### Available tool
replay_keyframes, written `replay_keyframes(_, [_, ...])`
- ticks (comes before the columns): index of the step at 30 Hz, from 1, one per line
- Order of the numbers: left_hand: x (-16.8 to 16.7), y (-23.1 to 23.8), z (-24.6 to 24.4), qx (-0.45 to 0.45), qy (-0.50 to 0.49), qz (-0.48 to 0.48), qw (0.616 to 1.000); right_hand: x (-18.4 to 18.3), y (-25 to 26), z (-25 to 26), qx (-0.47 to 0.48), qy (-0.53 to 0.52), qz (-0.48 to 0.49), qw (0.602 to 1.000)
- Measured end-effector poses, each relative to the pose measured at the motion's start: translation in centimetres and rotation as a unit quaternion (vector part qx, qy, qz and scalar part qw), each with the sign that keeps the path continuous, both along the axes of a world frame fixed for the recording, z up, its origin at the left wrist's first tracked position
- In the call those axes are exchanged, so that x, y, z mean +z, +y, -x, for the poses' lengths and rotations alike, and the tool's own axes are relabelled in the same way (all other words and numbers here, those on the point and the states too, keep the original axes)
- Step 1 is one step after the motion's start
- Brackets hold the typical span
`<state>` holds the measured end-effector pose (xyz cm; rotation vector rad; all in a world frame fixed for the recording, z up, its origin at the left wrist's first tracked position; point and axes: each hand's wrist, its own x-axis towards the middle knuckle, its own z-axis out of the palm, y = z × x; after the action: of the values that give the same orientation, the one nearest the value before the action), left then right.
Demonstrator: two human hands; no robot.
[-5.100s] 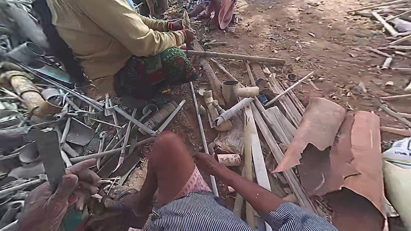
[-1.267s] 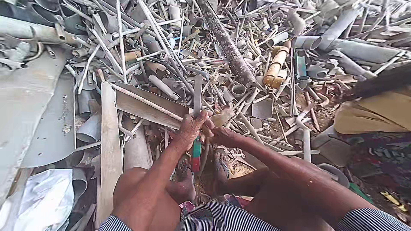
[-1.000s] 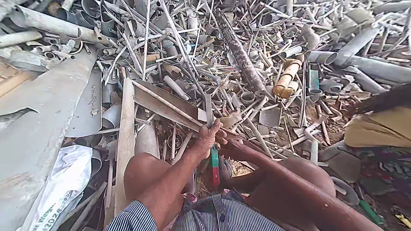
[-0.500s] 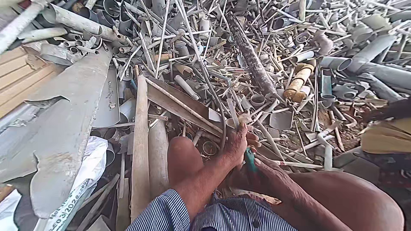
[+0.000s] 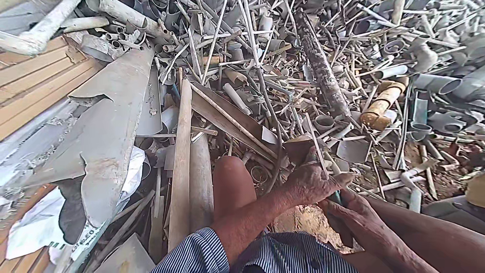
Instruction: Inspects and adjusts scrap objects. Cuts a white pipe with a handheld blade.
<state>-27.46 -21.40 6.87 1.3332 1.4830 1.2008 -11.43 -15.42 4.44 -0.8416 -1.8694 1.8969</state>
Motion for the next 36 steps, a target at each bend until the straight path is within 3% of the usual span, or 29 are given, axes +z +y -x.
replay_keyframes(5, [0.2,-1.6,2.7,-0.079,0.089,0.078,0.99,0.9,1.9,-0.3,-0.009,-0.036,-0.009,0.999])
replay_keyframes(9, [-0.6,-2.7,5.0,-0.084,0.136,0.122,0.98,1.7,3.5,-0.8,-0.037,-0.051,-0.003,0.998])
replay_keyframes(12, [-0.8,-3.6,7.9,0.018,0.164,0.171,0.971,2.7,4.6,-1.3,-0.061,-0.057,-0.003,0.996])
replay_keyframes(17, [-2.1,-3.7,13.9,0.257,0.174,0.156,0.938,2.5,6.0,-2.3,-0.093,-0.029,0.024,0.995])
replay_keyframes(20, [-2.5,-2.2,16.5,0.262,0.192,0.173,0.93,1.7,6.7,-2.5,-0.101,-0.047,0.044,0.993])
replay_keyframes(24, [-3.5,2.1,19.5,0.219,0.256,0.277,0.9,1.1,7.9,-1.8,-0.073,-0.073,0.066,0.992])
replay_keyframes(27, [-6.3,5.9,22.1,0.211,0.282,0.349,0.869,0.3,9.0,-0.6,-0.079,-0.073,0.084,0.991])
replay_keyframes(29, [-8.6,8.3,23.0,0.226,0.244,0.386,0.86,-1.0,10.0,-0.4,-0.093,-0.063,0.102,0.988])
replay_keyframes(32, [-12.4,10.9,23.2,0.288,0.097,0.416,0.857,-3.4,10.8,-0.1,-0.115,-0.054,0.137,0.982])
replay_keyframes(36, [-18.1,14.1,22.2,0.345,-0.066,0.399,0.847,-5.6,11.8,-0.4,-0.107,-0.054,0.171,0.978])
